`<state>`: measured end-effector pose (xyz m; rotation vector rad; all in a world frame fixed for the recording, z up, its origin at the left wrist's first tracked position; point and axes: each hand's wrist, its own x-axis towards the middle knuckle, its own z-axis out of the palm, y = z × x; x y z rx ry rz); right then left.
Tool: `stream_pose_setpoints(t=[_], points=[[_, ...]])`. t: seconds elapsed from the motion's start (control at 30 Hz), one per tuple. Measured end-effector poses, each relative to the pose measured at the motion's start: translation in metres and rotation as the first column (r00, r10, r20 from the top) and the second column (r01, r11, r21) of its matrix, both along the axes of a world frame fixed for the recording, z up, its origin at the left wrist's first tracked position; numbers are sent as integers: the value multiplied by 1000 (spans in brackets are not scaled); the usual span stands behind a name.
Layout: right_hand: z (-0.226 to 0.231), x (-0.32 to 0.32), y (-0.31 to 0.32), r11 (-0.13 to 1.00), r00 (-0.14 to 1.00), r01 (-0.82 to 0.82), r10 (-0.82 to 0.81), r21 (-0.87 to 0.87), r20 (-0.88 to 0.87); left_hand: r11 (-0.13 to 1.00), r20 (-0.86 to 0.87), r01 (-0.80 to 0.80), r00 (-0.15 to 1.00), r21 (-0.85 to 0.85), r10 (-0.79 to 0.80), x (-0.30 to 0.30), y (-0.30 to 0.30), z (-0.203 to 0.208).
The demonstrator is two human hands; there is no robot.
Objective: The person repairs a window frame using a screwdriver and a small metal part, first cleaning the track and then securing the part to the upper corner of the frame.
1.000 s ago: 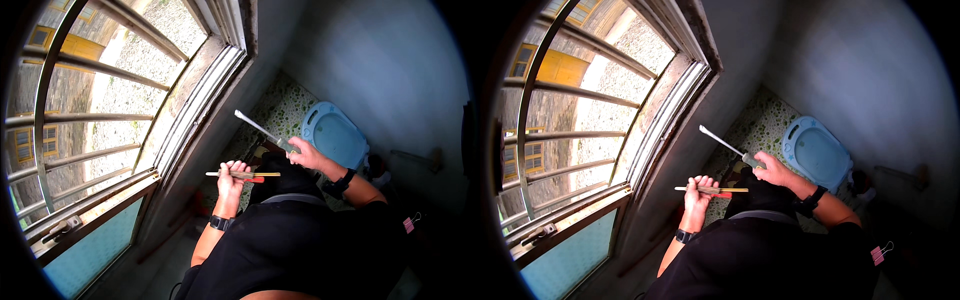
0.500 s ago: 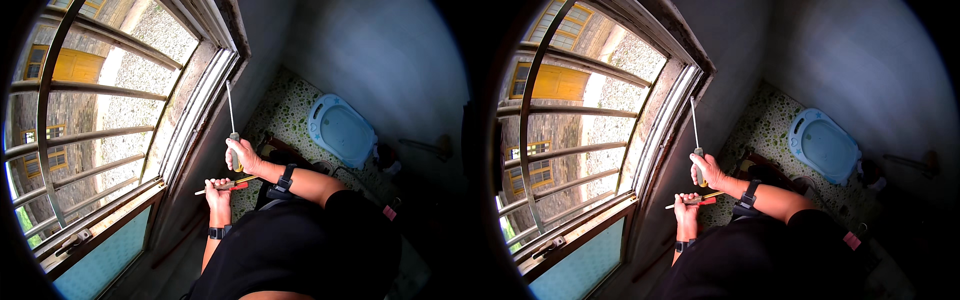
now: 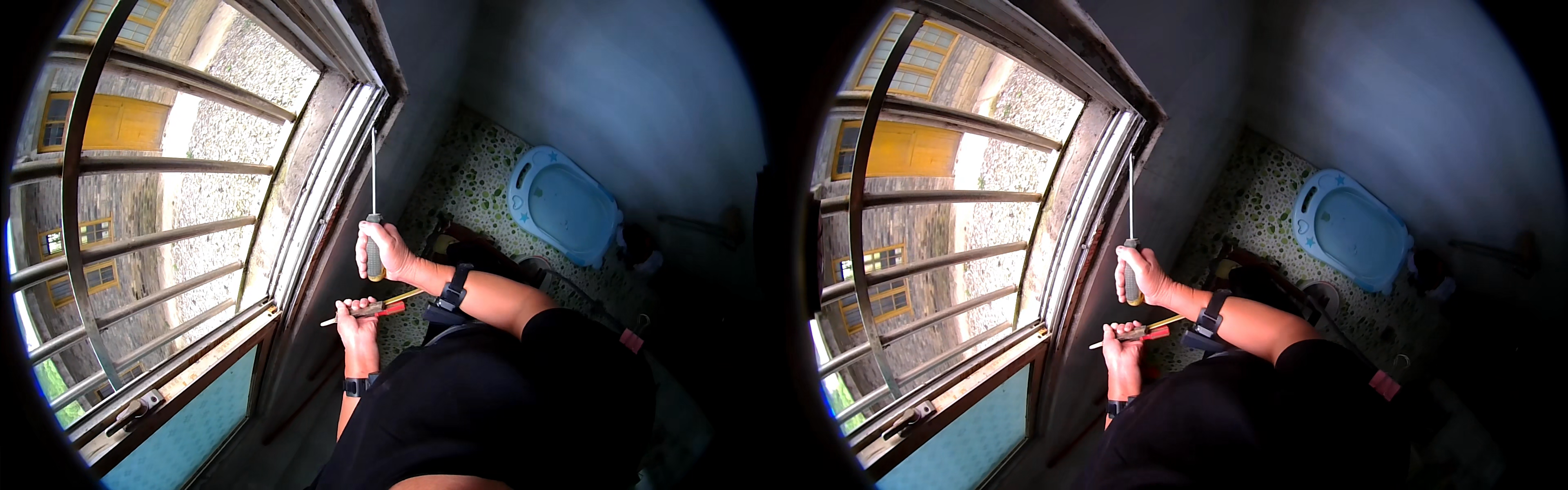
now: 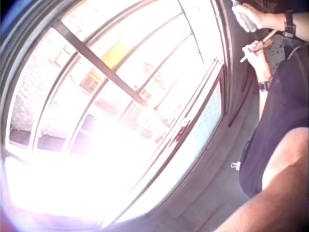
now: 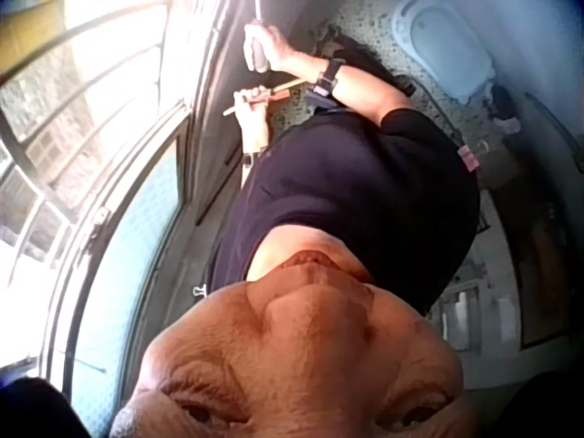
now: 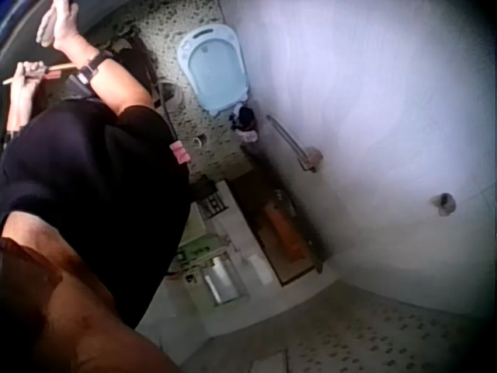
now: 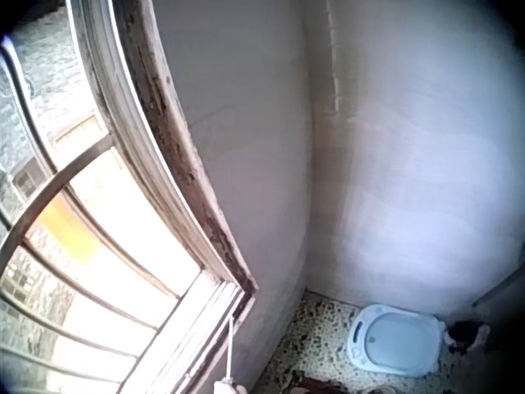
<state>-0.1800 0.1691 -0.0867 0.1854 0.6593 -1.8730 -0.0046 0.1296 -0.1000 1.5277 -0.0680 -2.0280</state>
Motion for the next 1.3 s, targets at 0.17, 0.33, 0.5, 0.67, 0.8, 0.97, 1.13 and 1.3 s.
stream_pose_setpoints(t=[0.17,0.33,0.5,0.67,0.8,0.97,1.13,1.3], points=[[-1,3,-5,999,999,-26,27,-32,33,1000,22,-22,1000,-1,22,-5,-2,5],[3,7,0,995,998,-40,43,-87,36,1000,-5,1,1000,19,-1,10,0,-8],[10,-41,-14,997,999,37,-39,-75,-30,1000,11,-7,1000,-4,7,8,4,-3],[13,-5,2,997,999,-12,15,-70,49,1000,14,-8,1000,10,7,3,3,5],[12,-20,-2,998,998,50,-48,-38,45,1000,27,-11,1000,-7,11,1,1,7],[7,-23,11,1000,999,11,-11,2,41,1000,12,6,1000,-8,-6,8,1,1],[8,-12,20,996,1000,-24,25,92,-12,1000,23,-12,1000,0,12,4,2,1],[9,-50,28,973,979,68,-23,222,-202,1000,8,-25,1000,-12,25,4,1,1]])
